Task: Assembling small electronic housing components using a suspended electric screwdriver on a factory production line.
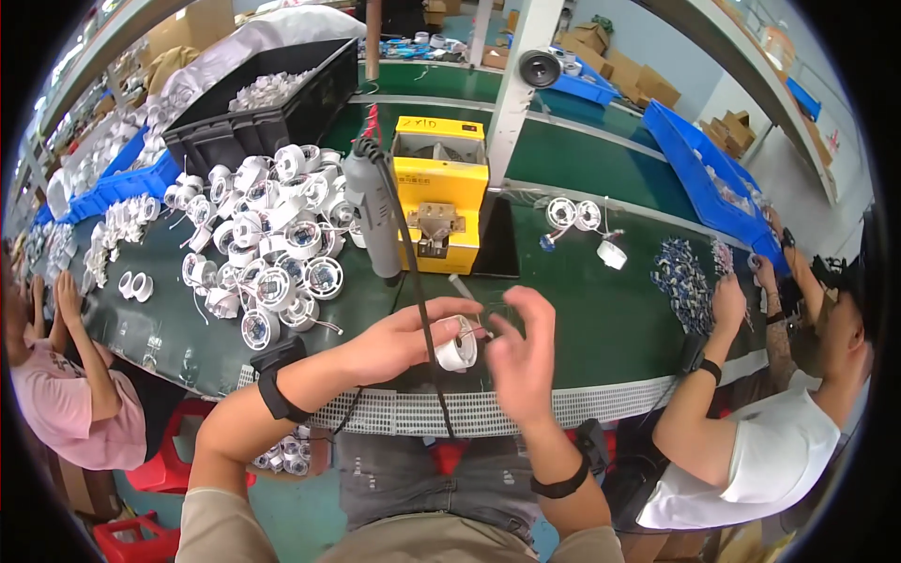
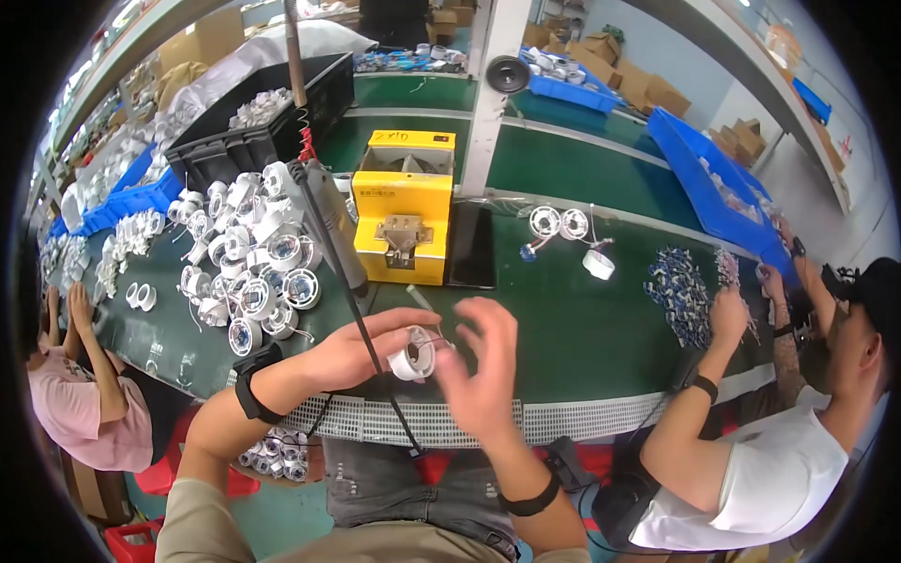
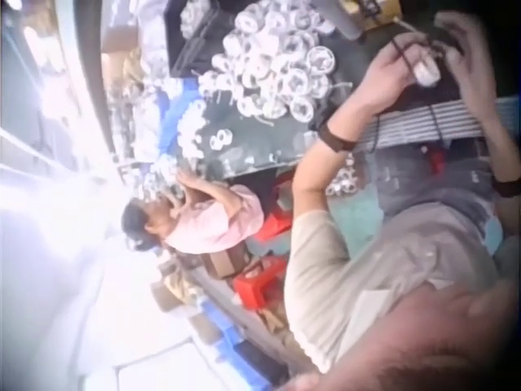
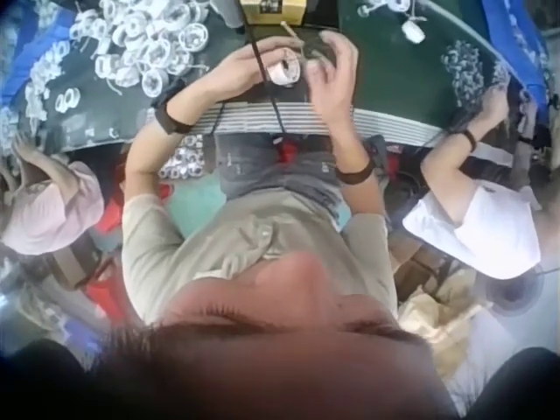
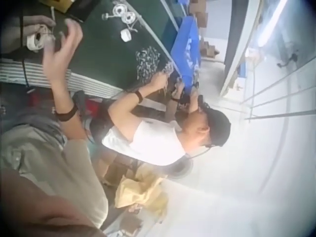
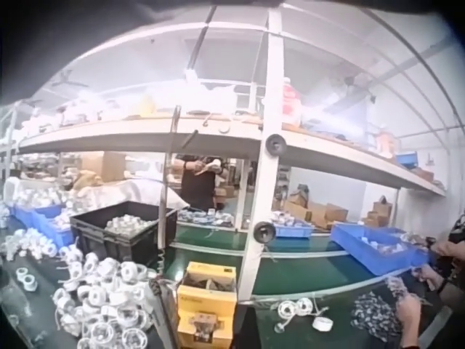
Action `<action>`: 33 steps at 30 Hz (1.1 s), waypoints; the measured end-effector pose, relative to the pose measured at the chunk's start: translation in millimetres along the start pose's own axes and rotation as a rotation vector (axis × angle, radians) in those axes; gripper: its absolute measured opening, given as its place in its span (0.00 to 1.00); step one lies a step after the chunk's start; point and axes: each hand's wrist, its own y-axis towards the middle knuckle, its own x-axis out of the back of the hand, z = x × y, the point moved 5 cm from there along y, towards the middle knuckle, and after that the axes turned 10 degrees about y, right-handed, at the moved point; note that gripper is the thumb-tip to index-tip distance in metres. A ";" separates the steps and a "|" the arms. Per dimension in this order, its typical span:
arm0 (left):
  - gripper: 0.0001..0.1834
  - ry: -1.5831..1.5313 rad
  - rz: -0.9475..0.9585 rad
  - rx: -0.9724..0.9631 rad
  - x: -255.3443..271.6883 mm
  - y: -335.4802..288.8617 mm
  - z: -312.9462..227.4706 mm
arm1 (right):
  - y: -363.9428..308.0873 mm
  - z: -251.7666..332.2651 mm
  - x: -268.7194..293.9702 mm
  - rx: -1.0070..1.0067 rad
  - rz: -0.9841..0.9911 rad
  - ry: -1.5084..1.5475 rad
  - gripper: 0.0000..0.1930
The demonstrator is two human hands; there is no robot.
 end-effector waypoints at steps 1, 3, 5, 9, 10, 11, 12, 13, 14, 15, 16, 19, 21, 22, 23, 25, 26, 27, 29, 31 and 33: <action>0.22 0.111 -0.060 -0.005 4.3 -1.0 0.0 | 3.5 -3.5 0.1 -0.125 -0.069 0.106 0.18; 0.21 0.243 -0.131 0.009 16.9 0.0 5.0 | 13.2 -18.8 10.9 -0.375 0.032 0.067 0.18; 0.20 0.272 -0.092 -0.014 17.8 -1.3 2.1 | 9.0 -37.2 13.5 -0.642 0.137 0.053 0.13; 0.20 0.180 -0.145 -0.003 21.4 -1.4 3.0 | 9.2 -33.1 7.7 -0.573 0.284 -0.091 0.11; 0.20 0.176 -0.147 0.003 22.6 -1.0 4.0 | 11.0 -31.4 4.8 -0.540 0.279 -0.072 0.09; 0.20 0.064 -0.159 0.014 23.6 -0.3 5.5 | 11.8 -29.5 2.7 -0.506 0.276 -0.052 0.08; 0.21 -0.046 -0.172 0.023 25.3 -0.3 6.3 | 10.0 -29.7 1.7 -0.511 0.278 -0.048 0.08; 0.23 -0.086 -0.140 0.037 26.9 -0.6 6.1 | 9.6 -28.6 0.7 -0.495 0.242 0.101 0.08; 0.23 -0.087 -0.150 0.034 28.9 -2.2 4.9 | 9.1 -26.7 -0.8 -0.477 0.208 0.251 0.08; 0.24 -0.096 -0.151 0.063 29.7 -4.2 4.9 | 7.1 -19.9 -4.3 -0.453 0.240 0.156 0.09; 0.24 -0.106 -0.158 0.085 29.4 -5.7 5.1 | 5.0 -20.7 -4.4 -0.453 0.262 0.160 0.09; 0.25 -0.126 -0.159 0.146 27.1 -1.1 12.0 | -1.2 -10.2 -10.2 -0.136 0.451 -0.229 0.07; 0.25 -0.141 -0.210 0.197 25.6 2.6 16.8 | -5.8 -15.2 -10.1 -0.157 0.461 -0.255 0.07; 0.25 -0.141 -0.217 0.188 26.3 2.3 18.0 | -7.2 -18.3 -7.9 -0.185 0.444 -0.294 0.07; 0.26 -0.128 -0.210 0.195 26.7 2.4 20.1 | -8.4 -18.5 -10.9 -0.153 0.462 -0.297 0.08; 0.26 -0.128 -0.200 0.196 28.3 1.2 23.4 | -10.0 -14.6 -17.2 -0.170 0.463 -0.260 0.08; 0.26 -0.129 -0.204 0.191 28.6 0.3 23.3 | -10.4 -13.8 -19.4 -0.192 0.457 -0.221 0.08; 0.27 -0.119 -0.210 0.201 28.8 -0.4 23.7 | -10.2 -13.8 -20.7 -0.191 0.462 -0.221 0.08; 0.27 -0.107 -0.199 0.212 26.4 1.1 23.7 | -10.4 -12.8 -20.3 -0.242 0.437 -0.181 0.08; 0.27 -0.124 -0.222 0.199 25.9 2.4 24.0 | -9.9 -14.4 -20.3 -0.276 0.417 -0.194 0.08; 0.27 -0.117 -0.189 0.181 25.4 1.8 21.4 | -9.0 -16.9 -17.7 -0.309 0.398 -0.205 0.08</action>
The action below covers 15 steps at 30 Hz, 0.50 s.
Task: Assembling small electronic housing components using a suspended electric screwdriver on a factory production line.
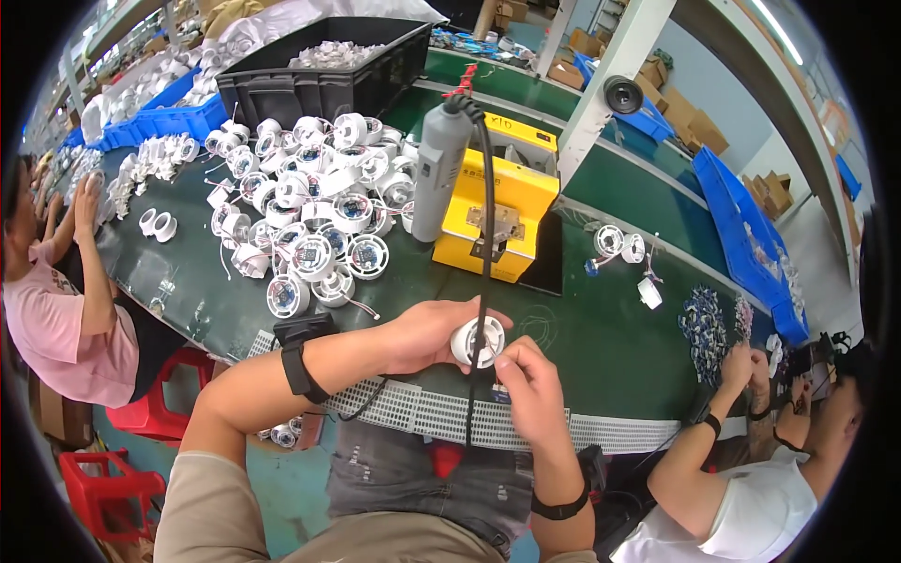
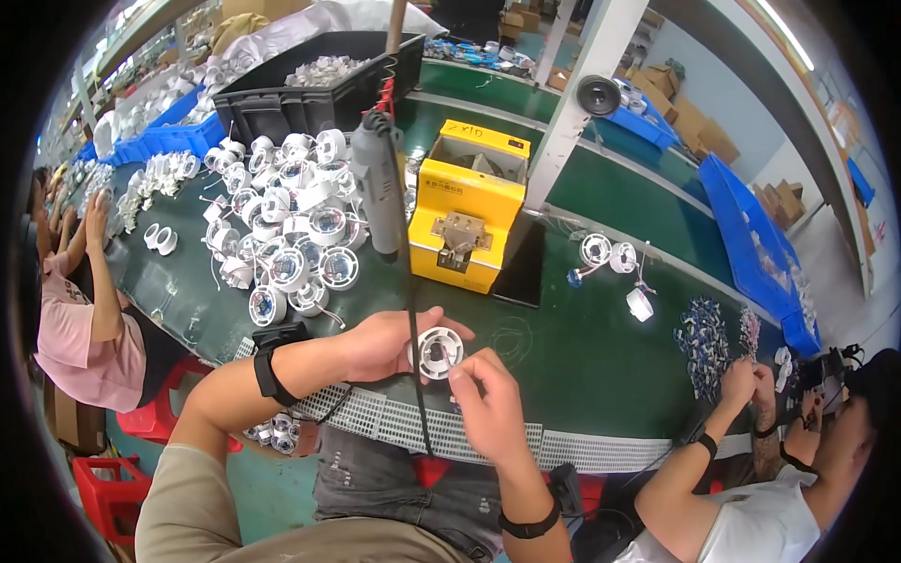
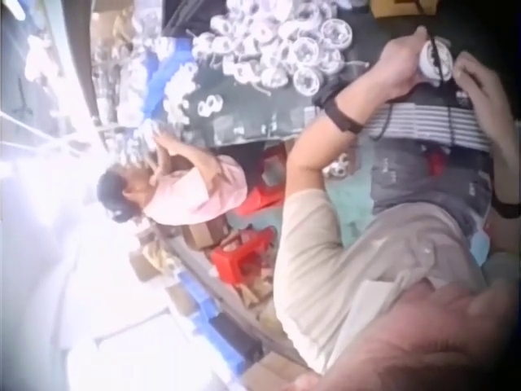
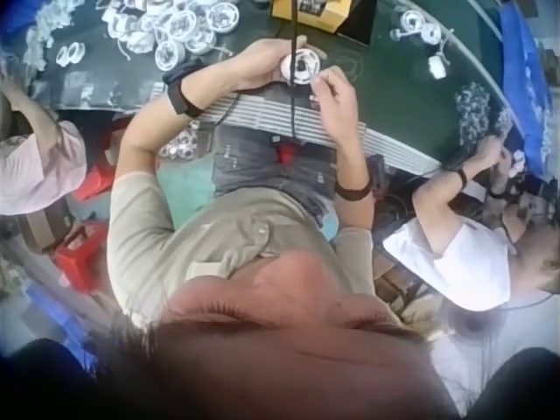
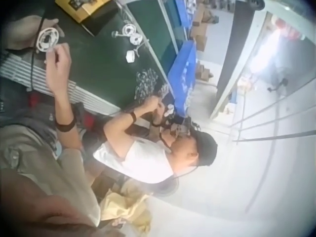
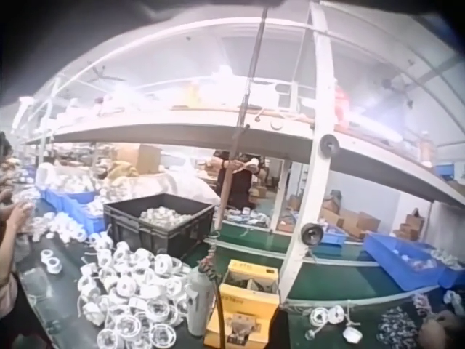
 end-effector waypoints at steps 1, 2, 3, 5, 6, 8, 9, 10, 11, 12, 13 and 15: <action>0.27 0.005 0.026 -0.016 -1.2 -0.8 -0.8 | -0.7 -3.1 1.7 -0.044 -0.019 0.034 0.08; 0.27 0.005 0.029 -0.015 -1.2 -0.2 -0.3 | -1.3 -6.3 3.0 -0.088 -0.038 0.069 0.08; 0.27 0.004 0.069 -0.033 -2.6 0.6 -0.4 | -0.9 -7.1 1.7 -0.088 -0.039 0.068 0.08; 0.26 0.007 0.112 -0.050 -6.6 0.8 -1.6 | -0.5 -10.0 5.4 -0.119 -0.253 0.109 0.06; 0.26 -0.007 0.112 -0.096 -9.6 -0.5 -3.1 | -1.7 -10.5 3.0 -0.117 -0.255 0.110 0.06; 0.24 -0.035 0.132 -0.200 -8.3 -0.4 -3.8 | -6.0 -10.8 2.9 -0.105 -0.352 -0.006 0.05; 0.24 -0.035 0.132 -0.199 -8.7 -1.2 -3.6 | -6.3 -6.0 1.1 -0.105 -0.353 -0.005 0.05; 0.24 -0.020 0.057 -0.220 -7.7 -2.2 -6.2 | -7.9 14.5 1.8 0.104 -0.406 -0.111 0.06; 0.24 -0.007 -0.018 -0.241 -5.2 -3.0 -8.0 | -11.4 30.4 1.3 0.314 -0.455 -0.217 0.08; 0.24 0.014 -0.028 -0.236 -1.9 -0.7 -7.2 | -12.6 33.0 7.0 0.500 -0.369 -0.571 0.13; 0.24 0.013 -0.024 -0.234 -3.5 -1.2 -7.5 | -15.0 34.4 8.4 0.497 -0.372 -0.574 0.13; 0.25 0.046 -0.027 -0.306 -7.5 -4.0 -12.3 | -14.3 23.6 12.2 0.152 -0.301 -0.222 0.11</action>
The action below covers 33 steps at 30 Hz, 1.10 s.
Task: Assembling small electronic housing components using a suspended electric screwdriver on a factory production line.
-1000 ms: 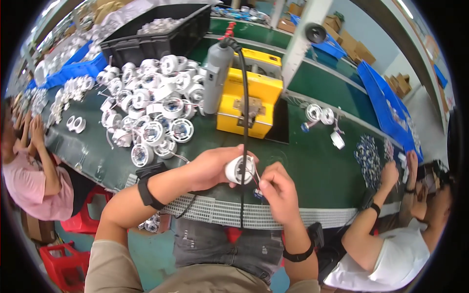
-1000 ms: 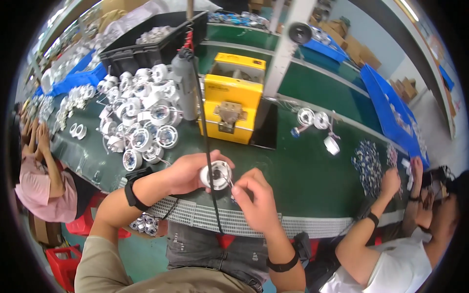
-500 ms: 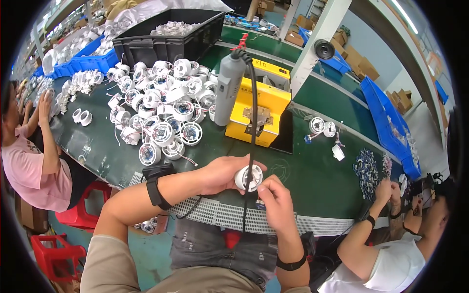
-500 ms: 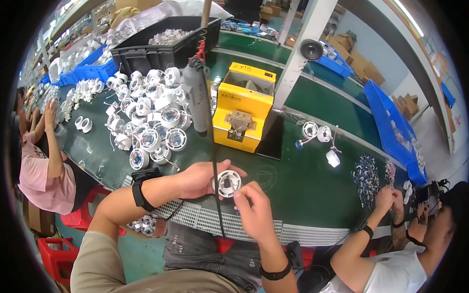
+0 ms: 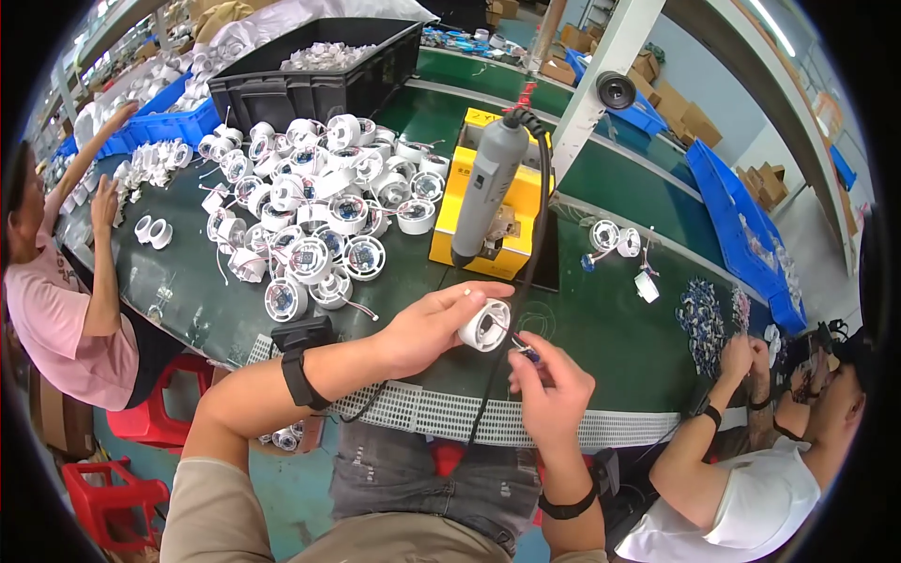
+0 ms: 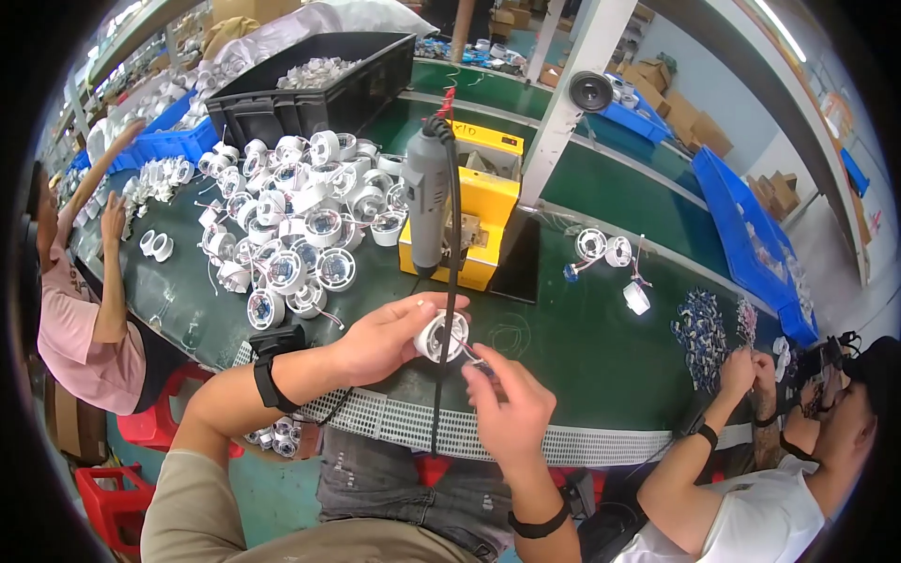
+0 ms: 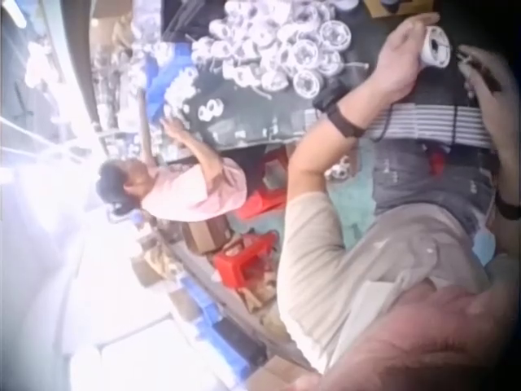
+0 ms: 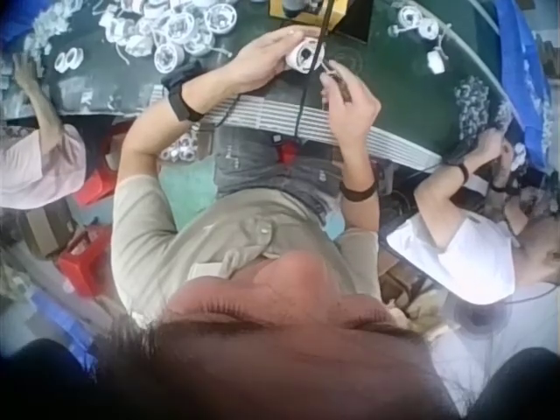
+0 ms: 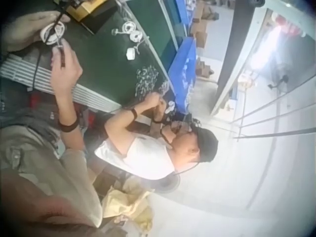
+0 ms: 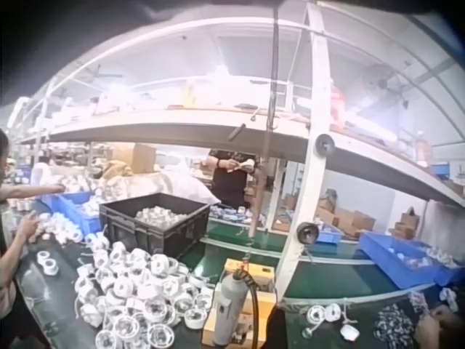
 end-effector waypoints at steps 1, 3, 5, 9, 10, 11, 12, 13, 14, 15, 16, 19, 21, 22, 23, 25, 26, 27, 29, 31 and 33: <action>0.26 0.019 0.020 -0.006 -0.9 -0.6 -0.5 | -1.5 -4.5 -1.0 -0.207 -0.007 0.241 0.12; 0.27 0.012 0.073 0.012 -5.9 -2.8 -2.1 | 3.7 -9.1 -6.8 -0.232 -0.015 0.396 0.12; 0.27 -0.032 0.186 0.050 -10.1 -3.5 0.8 | 4.5 -11.0 -14.0 -0.254 0.002 0.573 0.14; 0.27 -0.044 0.188 0.010 -9.1 -4.0 -1.5 | 3.2 -12.0 -19.9 -0.266 -0.069 0.596 0.11; 0.27 -0.047 0.192 0.017 -11.1 -4.5 -1.5 | 3.7 -10.9 -18.5 -0.201 -0.077 0.565 0.10; 0.27 -0.057 0.204 0.038 -13.4 -5.1 -0.7 | 3.4 -9.2 -17.0 -0.136 -0.083 0.533 0.10; 0.27 -0.066 0.215 0.059 -15.0 -5.4 0.8 | 2.0 -10.2 -15.6 -0.142 -0.089 0.532 0.10; 0.27 -0.071 0.215 0.062 -13.9 -5.7 1.9 | 1.4 -11.5 -14.8 -0.157 -0.090 0.494 0.09; 0.28 -0.051 0.219 0.078 -12.5 -6.2 3.7 | 1.0 -12.6 -14.5 -0.170 -0.090 0.457 0.08; 0.28 -0.031 0.224 0.095 -11.7 -7.0 5.4 | 1.1 -14.4 -15.2 -0.174 -0.090 0.454 0.08; 0.28 -0.033 0.222 0.097 -12.9 -7.7 6.1 | 2.1 -14.4 -13.9 -0.089 -0.103 0.398 0.09; 0.30 -0.109 0.240 0.053 -19.5 -11.1 2.5 | -0.6 -16.3 -13.5 -0.018 -0.134 0.314 0.10; 0.32 -0.079 0.250 0.030 -20.9 -12.7 0.6 | 0.2 -19.5 -13.4 -0.028 -0.151 0.288 0.09; 0.32 -0.081 0.248 0.030 -20.8 -12.8 1.1 | 2.0 -13.3 -11.8 0.133 -0.153 0.129 0.11; 0.32 -0.086 0.257 0.017 -21.3 -12.5 1.0 | 2.4 -5.8 -12.3 0.293 -0.153 -0.031 0.13; 0.33 -0.092 0.268 0.000 -22.4 -11.1 2.7 | 6.9 -8.3 -13.8 0.206 -0.168 0.115 0.16; 0.33 -0.110 0.238 -0.039 -21.9 -10.1 4.3 | 8.9 -12.0 -14.1 0.118 -0.185 0.261 0.19; 0.34 -0.128 0.208 -0.078 -20.6 -9.8 3.8 | 7.2 -30.9 -16.1 -0.089 -0.105 0.485 0.22; 0.35 0.056 0.235 -0.098 -18.7 -11.5 -0.3 | 6.4 -28.3 -14.6 -0.159 -0.057 0.509 0.20; 0.37 0.237 0.252 -0.124 -18.5 -11.9 -6.2 | 9.9 -31.0 -13.9 -0.215 0.019 0.496 0.17; 0.32 0.258 0.128 0.043 -10.7 -9.4 -5.1 | 29.1 -26.8 -3.9 -0.016 0.123 0.165 0.17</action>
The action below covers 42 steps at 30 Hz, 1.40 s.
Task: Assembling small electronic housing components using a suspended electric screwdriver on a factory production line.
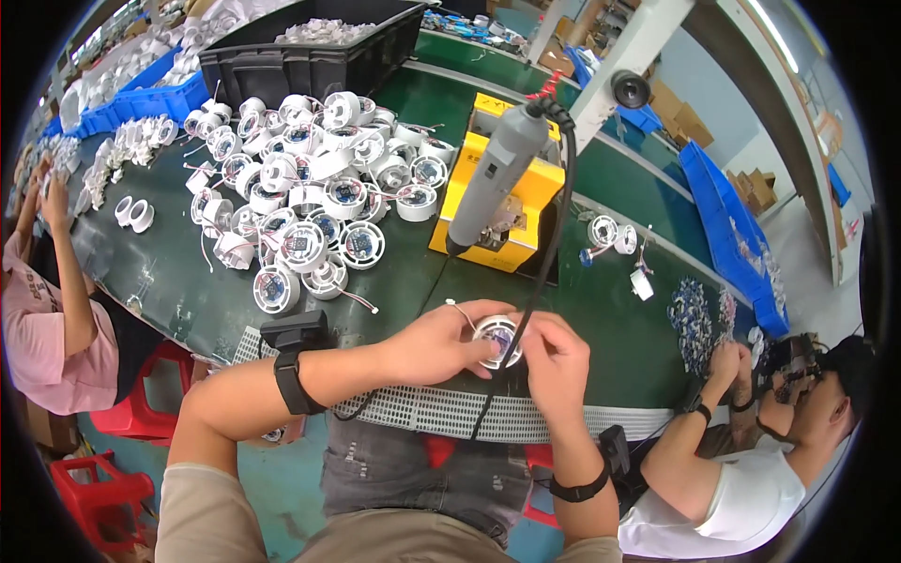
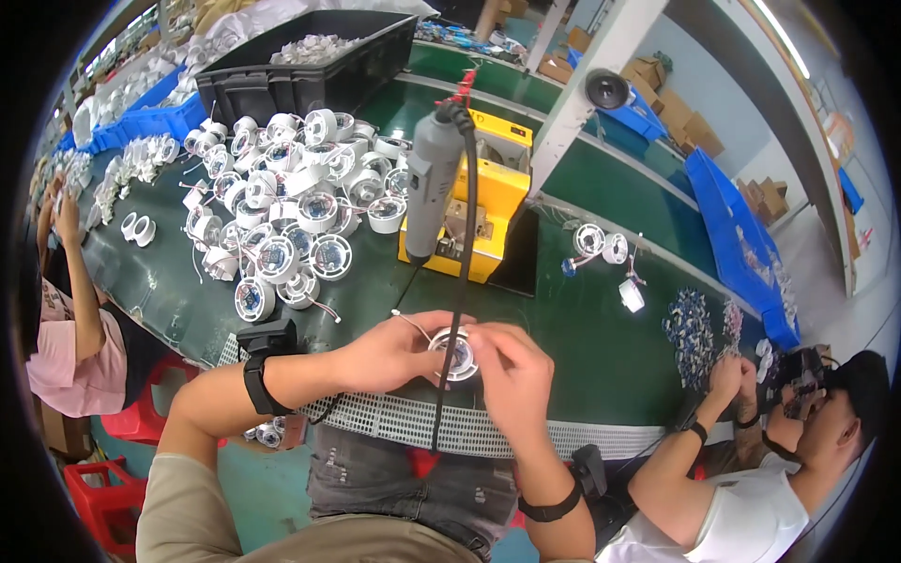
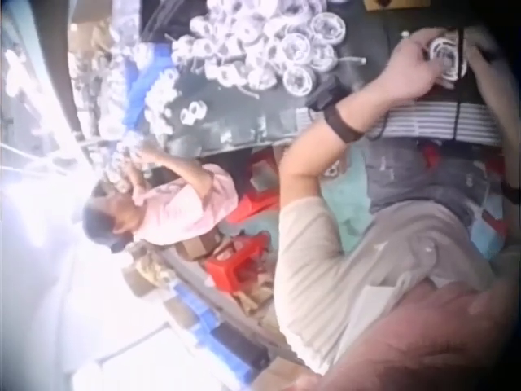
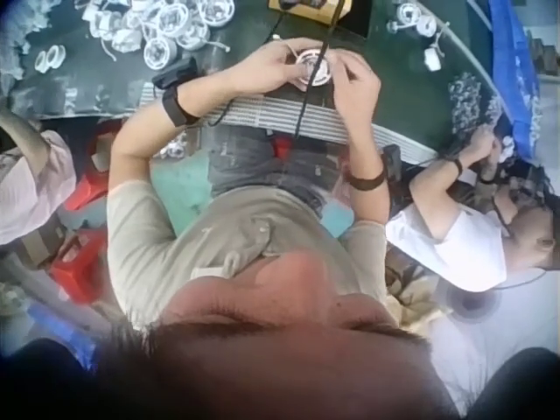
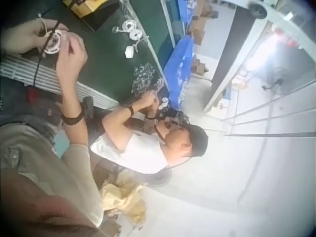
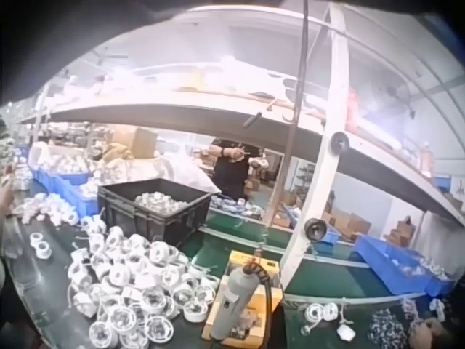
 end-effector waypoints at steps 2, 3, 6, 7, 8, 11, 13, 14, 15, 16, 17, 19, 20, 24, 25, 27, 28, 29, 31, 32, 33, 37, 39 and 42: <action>0.25 -0.054 -0.135 0.015 7.0 6.3 9.0 | 19.5 20.7 -7.9 0.208 -0.037 -0.364 0.26; 0.25 -0.060 -0.147 0.005 11.6 7.7 14.9 | 33.5 24.3 -22.5 0.215 -0.022 -0.366 0.26; 0.17 -0.040 -0.251 0.069 25.1 7.8 19.8 | 70.8 30.1 -63.3 0.262 -0.076 -0.124 0.36; 0.17 -0.044 -0.260 0.063 26.2 8.4 24.4 | 81.2 29.3 -77.9 0.220 -0.025 -0.096 0.39; 0.17 -0.047 -0.305 0.096 28.7 8.2 31.2 | 90.3 25.1 -84.6 0.109 -0.041 0.033 0.36; 0.19 -0.035 -0.381 0.201 32.3 6.9 28.5 | 107.1 34.5 -79.7 0.502 -0.132 0.309 0.30; 0.20 -0.041 -0.301 0.229 31.5 10.3 29.0 | 117.3 51.1 -66.7 0.501 -0.273 0.391 0.27; 0.18 -0.034 -0.288 0.234 31.3 10.7 26.9 | 125.0 51.9 -64.0 0.496 -0.269 0.388 0.27; 0.18 -0.040 -0.289 0.235 31.1 10.2 25.7 | 132.0 51.9 -59.7 0.487 -0.300 0.361 0.25; 0.18 -0.037 -0.295 0.251 32.0 9.2 25.7 | 136.5 50.9 -58.1 0.478 -0.331 0.334 0.23; 0.18 -0.032 -0.301 0.267 32.5 8.5 25.8 | 138.4 50.0 -59.2 0.474 -0.330 0.332 0.23; 0.17 -0.040 -0.313 0.276 33.3 7.9 26.0 | 139.8 48.4 -60.2 0.479 -0.351 0.270 0.21; 0.17 -0.044 -0.327 0.284 33.8 7.6 26.6 | 140.2 47.3 -60.7 0.476 -0.350 0.268 0.21; 0.17 -0.006 -0.333 0.299 34.3 5.8 25.7 | 140.2 45.6 -62.0 0.474 -0.349 0.270 0.18; 0.17 -0.020 -0.331 0.296 33.7 6.3 26.0 | 140.5 45.9 -61.6 0.475 -0.346 0.268 0.17; 0.16 -0.032 -0.325 0.293 32.3 7.2 26.2 | 140.1 45.3 -61.5 0.466 -0.344 0.262 0.16; 0.16 -0.050 -0.342 0.284 32.4 7.1 25.7 | 139.3 44.8 -61.6 0.454 -0.341 0.258 0.15; 0.16 -0.066 -0.357 0.274 32.2 7.2 25.5 | 138.1 44.6 -61.1 0.454 -0.345 0.255 0.15; 0.16 -0.097 -0.372 0.273 32.7 8.5 29.3 | 136.9 43.9 -62.9 0.433 -0.303 0.269 0.13; 0.16 -0.128 -0.391 0.271 33.5 8.7 30.1 | 132.7 43.9 -62.5 0.391 -0.297 0.283 0.14; 0.16 -0.128 -0.385 0.272 33.4 9.7 29.7 | 127.1 46.3 -60.7 0.392 -0.302 0.279 0.14; 0.16 -0.093 -0.404 0.274 35.4 7.8 26.0 | 92.1 48.6 -58.0 0.320 -0.323 0.372 0.18; 0.16 -0.078 -0.404 0.274 35.9 8.6 26.4 | 74.2 48.0 -59.3 0.285 -0.330 0.442 0.20; 0.15 -0.079 -0.404 0.278 36.3 6.6 22.8 | 62.6 45.9 -63.7 0.266 -0.311 0.431 0.20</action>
